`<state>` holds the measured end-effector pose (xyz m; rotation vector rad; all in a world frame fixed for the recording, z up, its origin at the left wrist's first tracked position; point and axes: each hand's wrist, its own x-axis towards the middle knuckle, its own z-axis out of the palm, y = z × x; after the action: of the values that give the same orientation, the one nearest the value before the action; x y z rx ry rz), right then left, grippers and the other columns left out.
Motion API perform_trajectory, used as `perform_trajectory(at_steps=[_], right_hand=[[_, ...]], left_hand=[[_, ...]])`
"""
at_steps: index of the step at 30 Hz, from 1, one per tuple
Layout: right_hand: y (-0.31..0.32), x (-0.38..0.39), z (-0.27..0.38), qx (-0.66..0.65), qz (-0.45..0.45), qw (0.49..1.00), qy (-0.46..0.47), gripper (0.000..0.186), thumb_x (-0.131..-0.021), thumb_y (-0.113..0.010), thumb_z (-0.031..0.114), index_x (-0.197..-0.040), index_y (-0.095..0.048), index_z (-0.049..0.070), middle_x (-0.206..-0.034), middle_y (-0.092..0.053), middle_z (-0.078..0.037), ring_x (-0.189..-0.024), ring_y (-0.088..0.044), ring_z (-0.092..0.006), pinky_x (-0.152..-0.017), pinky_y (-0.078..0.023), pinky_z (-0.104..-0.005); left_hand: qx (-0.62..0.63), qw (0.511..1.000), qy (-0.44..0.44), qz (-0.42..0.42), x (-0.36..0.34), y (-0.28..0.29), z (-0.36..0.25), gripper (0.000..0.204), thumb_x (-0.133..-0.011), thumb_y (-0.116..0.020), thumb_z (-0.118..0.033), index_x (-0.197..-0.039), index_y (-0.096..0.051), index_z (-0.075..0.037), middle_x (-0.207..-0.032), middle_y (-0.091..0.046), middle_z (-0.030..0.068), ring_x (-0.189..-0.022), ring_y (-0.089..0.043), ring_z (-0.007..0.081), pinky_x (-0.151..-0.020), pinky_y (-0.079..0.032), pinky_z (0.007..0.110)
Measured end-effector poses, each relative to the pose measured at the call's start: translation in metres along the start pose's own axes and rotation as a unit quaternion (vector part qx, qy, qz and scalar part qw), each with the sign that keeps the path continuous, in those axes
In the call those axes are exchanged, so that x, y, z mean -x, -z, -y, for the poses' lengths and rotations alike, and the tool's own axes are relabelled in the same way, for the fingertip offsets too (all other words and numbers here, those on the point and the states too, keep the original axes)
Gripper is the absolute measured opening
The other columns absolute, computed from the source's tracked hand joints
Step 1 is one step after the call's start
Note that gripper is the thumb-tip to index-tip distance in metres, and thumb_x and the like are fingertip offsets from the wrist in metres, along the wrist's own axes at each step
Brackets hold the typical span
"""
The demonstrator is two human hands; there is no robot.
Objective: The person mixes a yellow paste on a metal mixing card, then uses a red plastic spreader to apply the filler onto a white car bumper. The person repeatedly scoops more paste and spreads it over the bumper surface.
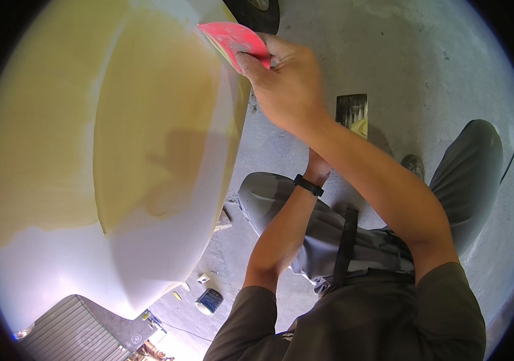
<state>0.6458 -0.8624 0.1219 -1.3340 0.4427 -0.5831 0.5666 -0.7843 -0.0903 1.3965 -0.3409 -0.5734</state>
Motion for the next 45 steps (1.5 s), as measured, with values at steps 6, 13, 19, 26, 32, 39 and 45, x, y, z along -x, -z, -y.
perform_trajectory(at_steps=[6, 13, 19, 26, 32, 39, 45], right_hand=[[-0.011, 0.011, -0.005, 0.007, -0.007, 0.998, 0.07, 0.027, -0.096, -0.07, 0.01, -0.12, -0.079, 0.003, -0.101, -0.079, -0.014, -0.08, -0.071, -0.0231, -0.074, -0.057, -0.0353], [-0.021, 0.079, 0.014, -0.04, 0.062, 0.98, 0.183, 0.03, -0.096, -0.068, -0.006, -0.122, -0.079, 0.004, -0.109, -0.08, -0.011, -0.095, -0.075, -0.022, -0.085, -0.058, -0.033], [-0.032, 0.136, 0.03, -0.042, 0.084, 0.977, 0.194, 0.046, -0.077, -0.074, -0.012, -0.12, -0.078, 0.003, -0.114, -0.076, -0.017, -0.097, -0.076, -0.0317, -0.082, -0.062, -0.0382], [-0.033, 0.148, 0.036, -0.052, 0.164, 0.966, 0.195, 0.041, -0.082, -0.073, -0.007, -0.12, -0.079, 0.005, -0.11, -0.078, -0.012, -0.095, -0.075, -0.0293, -0.08, -0.061, -0.0371], [0.064, 0.083, 0.047, 0.109, 0.228, 0.947, 0.197, 0.023, -0.096, -0.067, -0.004, -0.117, -0.075, 0.001, -0.107, -0.077, -0.014, -0.081, -0.073, -0.0223, -0.072, -0.057, -0.0322], [0.163, 0.05, 0.031, 0.324, 0.247, 0.823, 0.396, 0.045, -0.08, -0.073, -0.006, -0.124, -0.075, 0.007, -0.117, -0.074, -0.011, -0.101, -0.074, -0.0311, -0.086, -0.06, -0.0417], [0.164, 0.022, -0.015, 0.327, 0.258, 0.864, 0.284, 0.035, -0.089, -0.072, -0.006, -0.122, -0.075, 0.006, -0.115, -0.074, -0.013, -0.099, -0.074, -0.0283, -0.085, -0.059, -0.0372]], left_hand=[[0.027, 0.991, 0.131, -0.005, -0.004, 0.003, -0.002, 0.035, -0.111, -0.063, -0.028, -0.124, -0.068, 0.005, -0.097, -0.068, 0.0004, -0.083, -0.058, 0.0052, -0.071, -0.049, 0.025], [0.058, 0.984, 0.17, 0.008, -0.012, 0.002, -0.007, 0.035, -0.113, -0.057, -0.025, -0.125, -0.069, 0.006, -0.092, -0.068, -0.0014, -0.08, -0.056, 0.0048, -0.071, -0.046, 0.024], [0.053, 0.99, 0.12, 0.049, -0.012, 0.001, -0.021, 0.031, -0.113, -0.057, -0.024, -0.119, -0.073, 0.002, -0.085, -0.063, -0.005, -0.071, -0.051, 0.0038, -0.063, -0.041, 0.024], [0.069, 0.986, 0.145, 0.039, -0.012, 0.002, -0.021, 0.031, -0.112, -0.059, -0.027, -0.117, -0.073, 0.001, -0.083, -0.063, -0.0051, -0.07, -0.051, 0.0036, -0.063, -0.04, 0.023], [0.291, 0.945, 0.144, -0.041, 0.008, -0.009, -0.053, 0.032, -0.11, -0.06, -0.025, -0.131, -0.067, -0.002, -0.097, -0.066, -0.0011, -0.083, -0.056, 0.0077, -0.072, -0.044, 0.026], [-0.028, 0.99, -0.122, -0.071, 0.031, 0.0, -0.103, 0.027, -0.11, -0.052, -0.018, -0.126, -0.066, -0.001, -0.106, -0.069, 0.007, -0.083, -0.061, 0.0138, -0.069, -0.047, 0.027], [0.428, 0.891, 0.047, -0.143, 0.033, 0.019, -0.116, 0.044, -0.108, -0.049, -0.022, -0.141, -0.055, 0.007, -0.072, -0.043, 0.0004, -0.066, -0.038, 0.011, -0.059, -0.034, 0.027]])
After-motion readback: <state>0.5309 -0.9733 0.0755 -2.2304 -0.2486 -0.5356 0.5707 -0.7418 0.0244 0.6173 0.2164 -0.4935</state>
